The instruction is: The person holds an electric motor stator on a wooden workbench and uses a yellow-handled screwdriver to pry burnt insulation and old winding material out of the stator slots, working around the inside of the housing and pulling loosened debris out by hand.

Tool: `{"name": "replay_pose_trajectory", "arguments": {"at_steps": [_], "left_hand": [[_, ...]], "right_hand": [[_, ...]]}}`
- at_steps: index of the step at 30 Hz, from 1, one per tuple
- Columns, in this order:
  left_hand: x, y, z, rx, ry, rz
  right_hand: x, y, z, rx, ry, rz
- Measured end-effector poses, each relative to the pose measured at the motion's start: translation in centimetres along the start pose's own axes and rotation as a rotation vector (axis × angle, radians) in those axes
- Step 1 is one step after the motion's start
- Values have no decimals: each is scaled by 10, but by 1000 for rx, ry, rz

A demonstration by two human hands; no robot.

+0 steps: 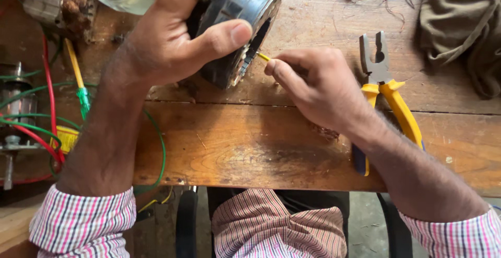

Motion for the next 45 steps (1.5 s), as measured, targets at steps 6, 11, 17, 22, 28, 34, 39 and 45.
{"name": "replay_pose_trajectory", "arguments": {"at_steps": [6,11,17,22,28,34,39,45], "left_hand": [[0,-2,0,-35,-15,77],[-1,1,-3,-31,-19,72],[0,2,-5,-152,16,100],[-4,10,-2,0,46,96],[3,4,-12,-98,92,173],[1,11,-16,-140,89,179],[-2,10,-13,-124,55,225],[-2,6,-8,-129,23,201]], "right_hand": [[2,11,3,350,-89,-333],[-7,-6,2,-59,-25,-44],[-13,-10,12,-258,22,560],[-15,-5,8,-266,67,530],[-2,-18,-1,-433,65,602],[2,-29,-12,-501,65,843],[4,-33,-14,-534,95,886],[12,-24,-16,-565,138,873]]}}
Point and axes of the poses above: each hand's wrist, its own z-axis away from the middle knuckle, its own x-axis out of the palm, y = z × x, the point moved 4 cm from there along -z, towards the middle knuckle, and after that the axes turned 1 degree about -z, right-handed, at the moved point
